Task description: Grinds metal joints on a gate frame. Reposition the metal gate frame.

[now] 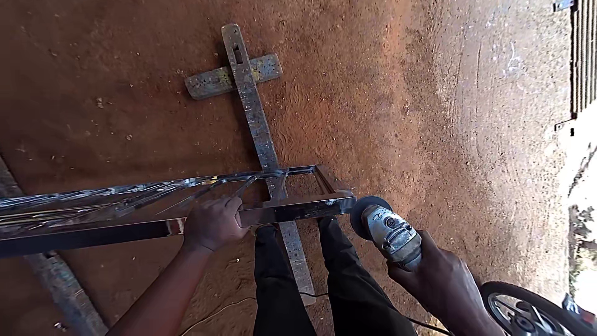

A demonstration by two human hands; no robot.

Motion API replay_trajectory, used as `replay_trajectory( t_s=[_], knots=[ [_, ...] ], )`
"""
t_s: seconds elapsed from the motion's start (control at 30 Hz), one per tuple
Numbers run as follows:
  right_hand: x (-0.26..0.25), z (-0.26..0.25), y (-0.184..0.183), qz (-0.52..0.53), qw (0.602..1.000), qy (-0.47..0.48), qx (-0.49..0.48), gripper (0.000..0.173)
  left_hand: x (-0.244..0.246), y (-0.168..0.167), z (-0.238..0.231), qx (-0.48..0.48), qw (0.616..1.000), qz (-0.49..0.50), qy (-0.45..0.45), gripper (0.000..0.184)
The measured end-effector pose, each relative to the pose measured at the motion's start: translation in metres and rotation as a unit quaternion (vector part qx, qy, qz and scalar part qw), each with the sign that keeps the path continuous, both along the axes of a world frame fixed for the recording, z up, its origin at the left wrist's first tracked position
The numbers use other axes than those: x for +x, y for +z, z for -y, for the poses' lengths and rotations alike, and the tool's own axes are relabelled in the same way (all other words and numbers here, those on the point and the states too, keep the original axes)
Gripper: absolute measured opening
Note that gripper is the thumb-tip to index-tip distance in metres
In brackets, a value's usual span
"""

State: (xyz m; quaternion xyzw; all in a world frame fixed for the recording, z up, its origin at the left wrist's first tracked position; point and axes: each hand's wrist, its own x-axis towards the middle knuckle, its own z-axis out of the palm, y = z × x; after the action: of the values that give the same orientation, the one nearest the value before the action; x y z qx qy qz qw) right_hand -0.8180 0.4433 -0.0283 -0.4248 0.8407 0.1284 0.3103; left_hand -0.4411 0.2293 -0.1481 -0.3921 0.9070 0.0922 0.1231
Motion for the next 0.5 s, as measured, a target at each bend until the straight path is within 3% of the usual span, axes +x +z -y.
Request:
replay_trajectory(
  t_s=[0.3,0.5],
  knots=[
    [0.030,0.049,-0.005,0.003,0.998,0.060,0.016,0.064,0.003,-0.001,0.002,0.008,1.000,-0.006,-0.003,0.034],
    [0.034,0.050,-0.004,-0.009,0.998,0.058,0.025,0.064,0.001,0.000,0.002,0.014,1.000,0.006,-0.001,0.031]
  ],
)
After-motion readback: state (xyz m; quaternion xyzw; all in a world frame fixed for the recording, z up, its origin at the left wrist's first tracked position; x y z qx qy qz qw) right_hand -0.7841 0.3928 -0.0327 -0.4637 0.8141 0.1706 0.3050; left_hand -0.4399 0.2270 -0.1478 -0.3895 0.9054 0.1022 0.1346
